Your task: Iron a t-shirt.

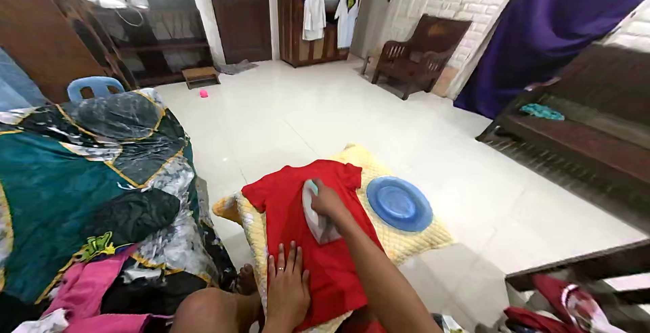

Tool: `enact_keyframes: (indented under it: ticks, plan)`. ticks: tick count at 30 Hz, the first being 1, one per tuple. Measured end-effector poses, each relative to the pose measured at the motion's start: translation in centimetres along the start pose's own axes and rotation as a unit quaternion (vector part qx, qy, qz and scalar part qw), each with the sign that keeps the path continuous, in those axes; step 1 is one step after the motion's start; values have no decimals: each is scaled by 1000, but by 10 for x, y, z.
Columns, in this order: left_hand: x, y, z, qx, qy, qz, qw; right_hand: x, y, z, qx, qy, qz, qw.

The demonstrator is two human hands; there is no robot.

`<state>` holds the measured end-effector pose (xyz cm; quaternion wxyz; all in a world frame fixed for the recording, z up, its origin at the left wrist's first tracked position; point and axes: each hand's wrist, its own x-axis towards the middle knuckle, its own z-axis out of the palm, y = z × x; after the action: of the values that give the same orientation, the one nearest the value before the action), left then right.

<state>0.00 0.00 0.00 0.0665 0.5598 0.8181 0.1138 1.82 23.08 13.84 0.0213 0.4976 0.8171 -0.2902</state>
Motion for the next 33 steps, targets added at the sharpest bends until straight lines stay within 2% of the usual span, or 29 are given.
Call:
enact_keyframes:
  ticks: [4,7,10,16,19,23,28,31,33]
  plan:
    - [6,-4,4,-10,21,1,1000,63,-21,-5,1,21,2,1000]
    - [3,-6,2,-16,19,4,1000,67,-24,0,-12,24,9,1000]
    - [4,-2,0,-29,14,6,999,24,-11,6,-15,19,34,999]
    - [-3,0,6,-27,31,15,999,-121,25,32,-19,-21,110,993]
    - [-1,-1,4,-23,34,20,999,-144,32,40,-21,-12,134,991]
    - [-1,-1,3,-27,32,16,999,-102,22,29,-35,22,154,987]
    - [-2,0,5,-33,44,15,998,15,8,-19,-35,94,146,984]
    - [-2,-2,9,-25,59,20,998,80,13,-45,-51,87,134,986]
    - [-1,-2,10,-22,58,18,998,99,19,-51,-64,83,125,987]
